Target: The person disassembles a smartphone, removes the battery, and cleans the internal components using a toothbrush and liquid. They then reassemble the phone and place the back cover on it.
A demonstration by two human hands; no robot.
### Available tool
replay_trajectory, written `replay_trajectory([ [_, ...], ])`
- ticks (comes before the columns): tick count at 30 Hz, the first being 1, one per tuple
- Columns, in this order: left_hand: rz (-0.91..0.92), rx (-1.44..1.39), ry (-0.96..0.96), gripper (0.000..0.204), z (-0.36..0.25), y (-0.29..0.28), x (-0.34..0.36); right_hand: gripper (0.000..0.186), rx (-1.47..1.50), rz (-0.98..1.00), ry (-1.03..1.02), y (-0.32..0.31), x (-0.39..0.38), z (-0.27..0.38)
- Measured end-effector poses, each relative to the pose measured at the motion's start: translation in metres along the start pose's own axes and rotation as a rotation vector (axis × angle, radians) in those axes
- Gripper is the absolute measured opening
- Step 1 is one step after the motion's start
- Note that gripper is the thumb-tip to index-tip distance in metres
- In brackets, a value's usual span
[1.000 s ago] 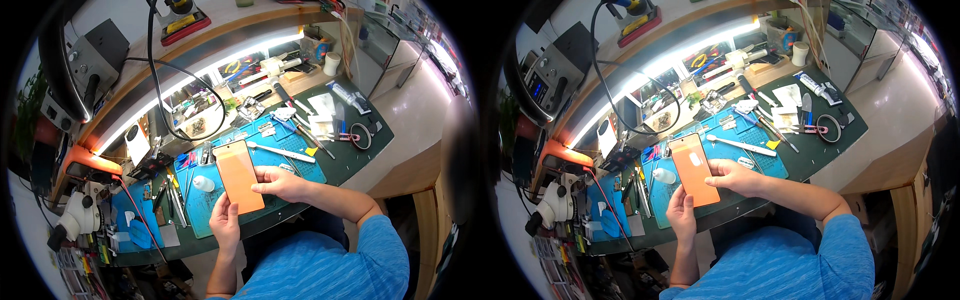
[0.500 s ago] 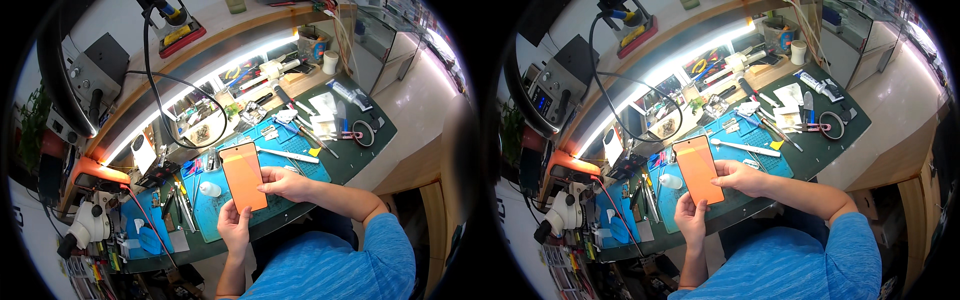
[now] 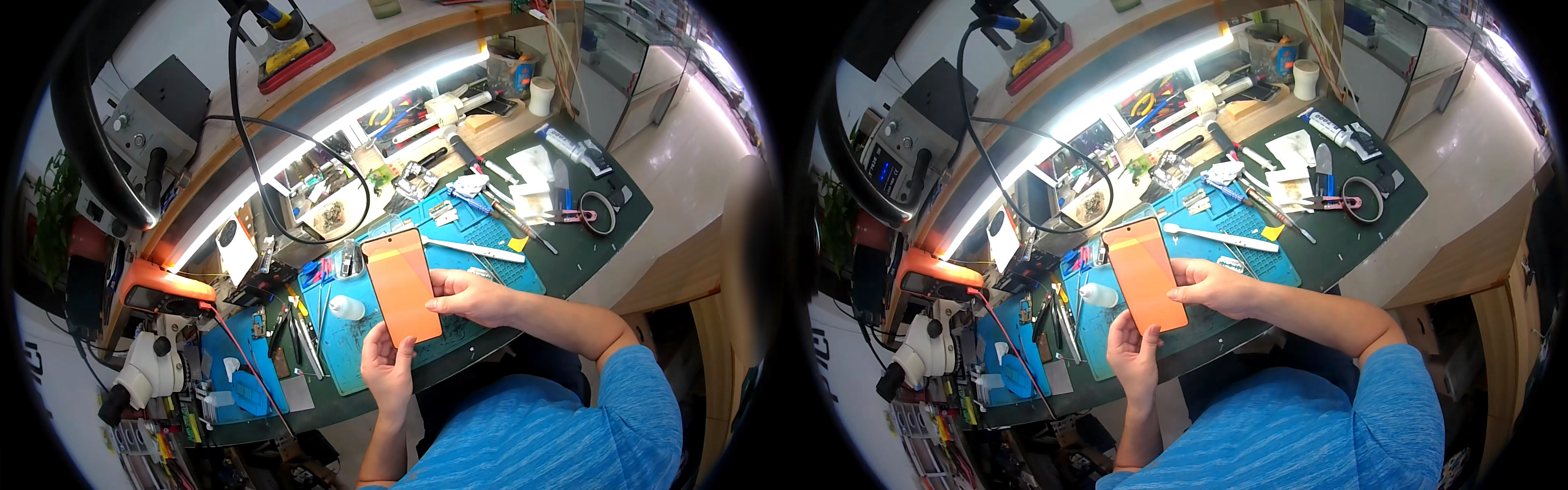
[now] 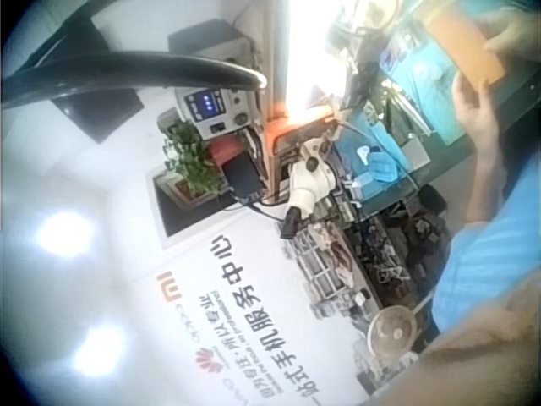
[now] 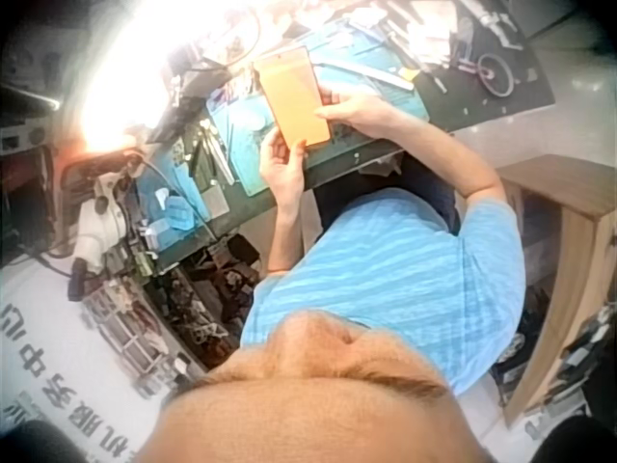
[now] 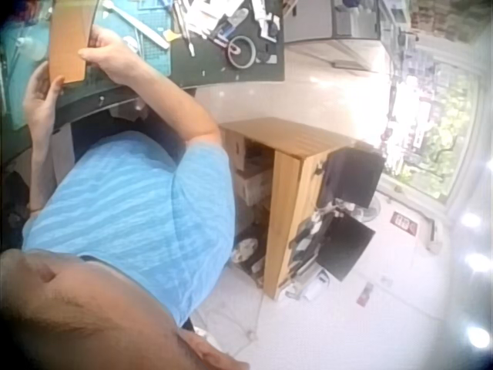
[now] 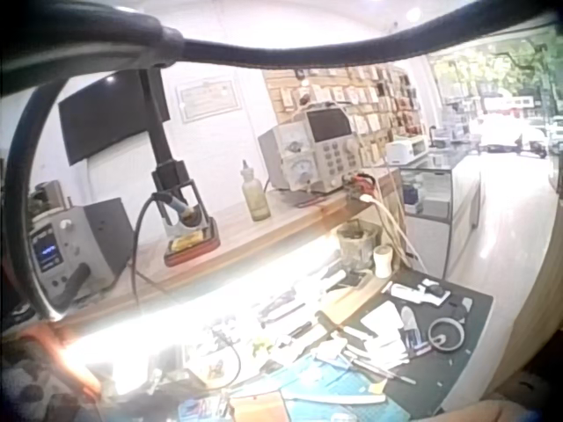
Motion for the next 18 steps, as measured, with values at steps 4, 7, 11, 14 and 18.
replay_trajectory([
  [4,0.005,0.018,0.001,0.041,0.0006,0.0007,0.0001,0.055,-0.007,-0.001,0.001,-0.0021,0.0005,-0.0015],
  [7,0.011,0.030,0.000,0.041,0.0012,0.0011,0.0000,0.055,-0.007,0.002,-0.003,-0.0008,-0.0001,0.0004],
  [11,0.010,0.028,0.002,0.041,-0.0006,0.0028,-0.0003,0.054,0.000,-0.001,-0.005,0.0005,-0.0004,0.0017],
  [14,-0.005,0.036,0.007,0.039,-0.0022,0.0035,0.0004,0.054,-0.010,0.008,-0.013,-0.0003,0.0001,0.0013],
  [18,0.006,0.040,0.010,0.040,-0.0005,0.0038,0.0003,0.053,-0.018,0.012,-0.018,-0.0002,0.0000,0.0023],
])
Point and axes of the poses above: each hand's wrist, its own x-axis towards the middle knuckle, its own y-axis out of the palm, z = x × y, the point moved 10 cm from there along x, towards the middle knuckle, and after that the axes turned 5 degrees about -z, right-handed, at the moved point
